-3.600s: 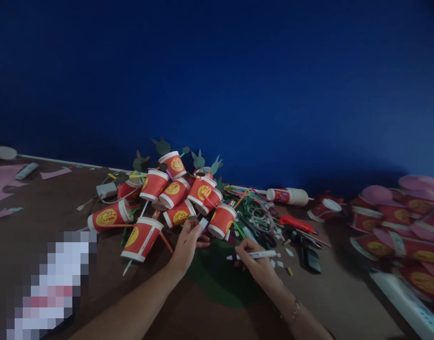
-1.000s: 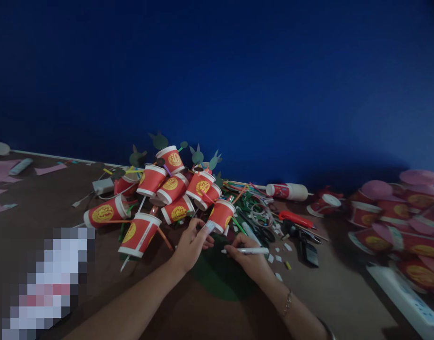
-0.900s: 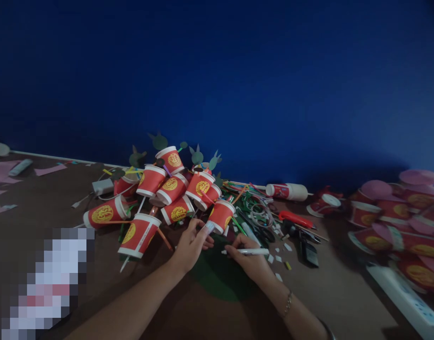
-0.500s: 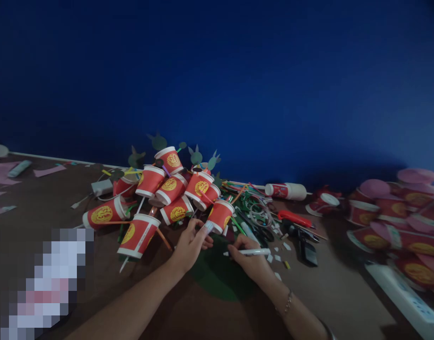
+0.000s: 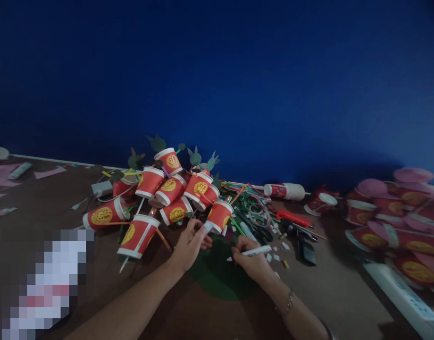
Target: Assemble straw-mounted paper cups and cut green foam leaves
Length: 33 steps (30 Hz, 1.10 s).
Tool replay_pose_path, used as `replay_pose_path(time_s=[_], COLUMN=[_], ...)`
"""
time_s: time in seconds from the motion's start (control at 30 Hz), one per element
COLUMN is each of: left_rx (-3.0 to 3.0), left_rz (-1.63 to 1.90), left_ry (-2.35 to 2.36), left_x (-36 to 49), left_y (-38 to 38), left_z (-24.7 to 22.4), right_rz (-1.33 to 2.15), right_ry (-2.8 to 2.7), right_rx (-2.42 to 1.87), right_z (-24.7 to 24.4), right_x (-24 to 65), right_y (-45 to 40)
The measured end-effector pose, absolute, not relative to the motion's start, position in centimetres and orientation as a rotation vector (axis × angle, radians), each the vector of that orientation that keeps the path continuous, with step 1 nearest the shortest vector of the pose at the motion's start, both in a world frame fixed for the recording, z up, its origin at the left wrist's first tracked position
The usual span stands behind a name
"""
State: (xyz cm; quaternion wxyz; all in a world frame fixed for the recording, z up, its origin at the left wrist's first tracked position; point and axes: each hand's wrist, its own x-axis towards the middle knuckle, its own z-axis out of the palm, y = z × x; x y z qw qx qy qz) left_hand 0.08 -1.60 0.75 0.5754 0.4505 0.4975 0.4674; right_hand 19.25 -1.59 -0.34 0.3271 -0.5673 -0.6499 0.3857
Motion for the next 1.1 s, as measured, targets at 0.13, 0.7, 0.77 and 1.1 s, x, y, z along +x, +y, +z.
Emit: replay_pose_path(time_s=[0.13, 0.7, 0.77, 1.1], left_rx=[1.057, 1.007, 1.009, 1.034], left_rz=[1.098, 1.104, 1.103, 1.094], left_ry=[1.165, 1.164, 1.163, 1.167], left_x=[0.09, 0.11, 0.12, 0.13], left_y=[-1.57, -1.53, -1.56, -1.61], left_z=[0.63, 1.02, 1.14, 1.37], right_rz=[1.050, 0.992, 1.002, 1.048], right_ry=[-1.682, -1.564, -1.559, -1.672], right_rx=[-1.491, -1.430, -1.481, -1.462], right_z=[0.04, 0.00, 0.03, -0.47], right_x=[19.17, 19.95, 19.97, 19.80], right_y=[-1.65, -1.47, -1.59, -1.74])
